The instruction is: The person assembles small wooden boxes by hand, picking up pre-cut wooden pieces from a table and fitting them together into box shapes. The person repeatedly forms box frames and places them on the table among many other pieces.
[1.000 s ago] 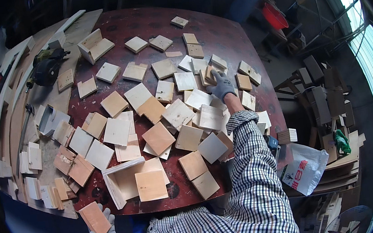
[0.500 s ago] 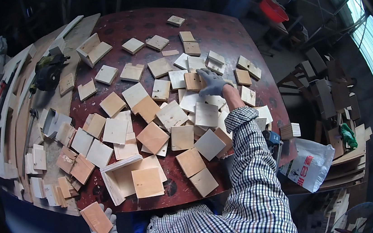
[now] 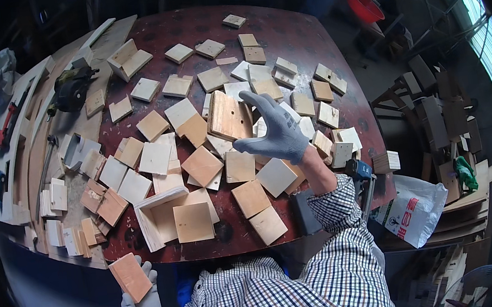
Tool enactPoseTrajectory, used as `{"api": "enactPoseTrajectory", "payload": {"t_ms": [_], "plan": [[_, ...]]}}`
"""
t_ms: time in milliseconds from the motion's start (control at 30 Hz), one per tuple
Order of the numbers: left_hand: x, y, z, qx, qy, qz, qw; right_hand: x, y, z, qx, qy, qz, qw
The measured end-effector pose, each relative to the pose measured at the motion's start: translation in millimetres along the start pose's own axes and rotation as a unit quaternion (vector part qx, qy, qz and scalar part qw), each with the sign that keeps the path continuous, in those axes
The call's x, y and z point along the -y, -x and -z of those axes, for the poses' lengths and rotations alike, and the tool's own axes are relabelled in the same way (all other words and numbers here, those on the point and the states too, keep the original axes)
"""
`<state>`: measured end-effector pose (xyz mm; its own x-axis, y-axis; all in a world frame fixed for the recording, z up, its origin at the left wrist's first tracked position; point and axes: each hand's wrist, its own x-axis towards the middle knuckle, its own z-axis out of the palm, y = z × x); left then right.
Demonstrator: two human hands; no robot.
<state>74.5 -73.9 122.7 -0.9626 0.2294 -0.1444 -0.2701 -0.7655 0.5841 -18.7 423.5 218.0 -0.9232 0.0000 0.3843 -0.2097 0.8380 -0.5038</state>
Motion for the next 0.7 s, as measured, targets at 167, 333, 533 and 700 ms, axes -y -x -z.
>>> {"api": "enactPoseTrajectory", "payload": {"t_ms": [167, 333, 533, 700], "plan": [[8, -2, -14, -0.016, -0.044, 0.016, 0.999, 52, 66, -46, 0.075, -0.725, -0.126, 0.673], [2, 12, -19, 0.036, 0.018, 0.033, 0.999, 96, 88, -53, 0.023, -0.667, -0.18, 0.722], [-3, 35, -11, 0.016, -0.053, 0.009, 0.998, 96, 106, -78, 0.088, -0.07, -0.05, 0.992], [-1, 48, -9, -0.005, -0.045, -0.009, 0.999, 104, 105, -98, 0.108, 0.128, 0.063, 0.984]]}}
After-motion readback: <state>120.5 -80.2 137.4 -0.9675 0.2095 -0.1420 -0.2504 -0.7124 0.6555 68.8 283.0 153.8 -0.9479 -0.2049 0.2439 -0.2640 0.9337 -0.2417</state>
